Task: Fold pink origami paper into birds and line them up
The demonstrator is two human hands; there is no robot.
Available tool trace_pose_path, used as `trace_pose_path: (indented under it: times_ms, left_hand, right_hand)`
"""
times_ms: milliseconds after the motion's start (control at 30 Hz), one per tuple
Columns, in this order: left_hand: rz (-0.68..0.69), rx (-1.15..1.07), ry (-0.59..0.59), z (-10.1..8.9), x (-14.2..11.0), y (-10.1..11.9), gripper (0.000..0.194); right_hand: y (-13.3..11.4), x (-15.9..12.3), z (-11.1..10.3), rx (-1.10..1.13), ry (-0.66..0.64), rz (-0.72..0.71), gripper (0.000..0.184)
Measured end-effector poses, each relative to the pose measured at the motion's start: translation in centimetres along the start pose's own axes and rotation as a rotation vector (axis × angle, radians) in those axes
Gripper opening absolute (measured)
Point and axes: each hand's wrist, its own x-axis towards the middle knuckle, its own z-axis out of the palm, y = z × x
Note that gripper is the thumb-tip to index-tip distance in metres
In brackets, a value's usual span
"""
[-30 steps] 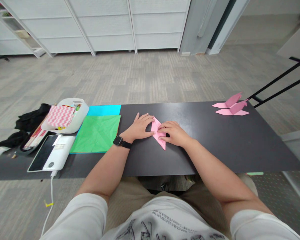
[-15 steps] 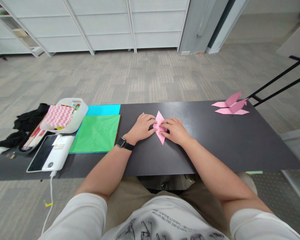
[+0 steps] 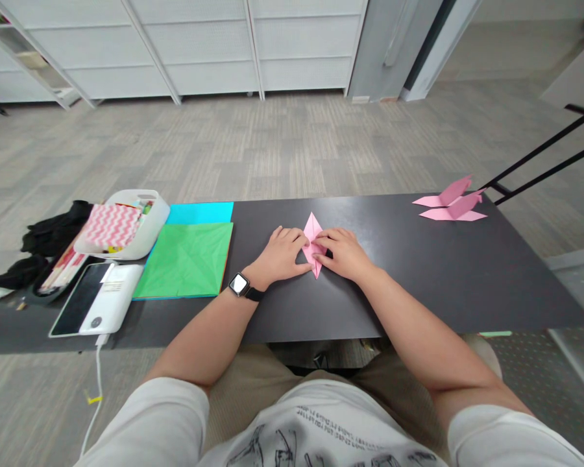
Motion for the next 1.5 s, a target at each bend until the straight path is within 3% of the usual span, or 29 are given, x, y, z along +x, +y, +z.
trace_pose_path:
  times_ms: [600, 833, 1333, 1500]
  left_hand:
    - [-0.009, -0.003, -0.027, 0.2, -0.9, 1.0, 0.072]
    - [-0.019, -0.046, -0.03, 0.2, -0.8, 0.7, 0.057]
    - [-0.019, -0.044, -0.035, 0.7, -0.9, 0.5, 0.079]
    - [-0.04, -0.07, -0.016, 0.2, -0.8, 0.4, 0.061]
  right_hand:
    - [-0.2, 0.0, -0.2, 0.009, -0.031, 0.017, 0.035]
    - [-0.3, 0.0, -0.3, 0.006, -0.028, 0.015, 0.034]
    - [0.0, -0.1, 0.0, 0.006, -0.016, 0.008, 0.035]
    - [0.2, -0.2, -0.3, 0.001, -0.023, -0.031, 0.029]
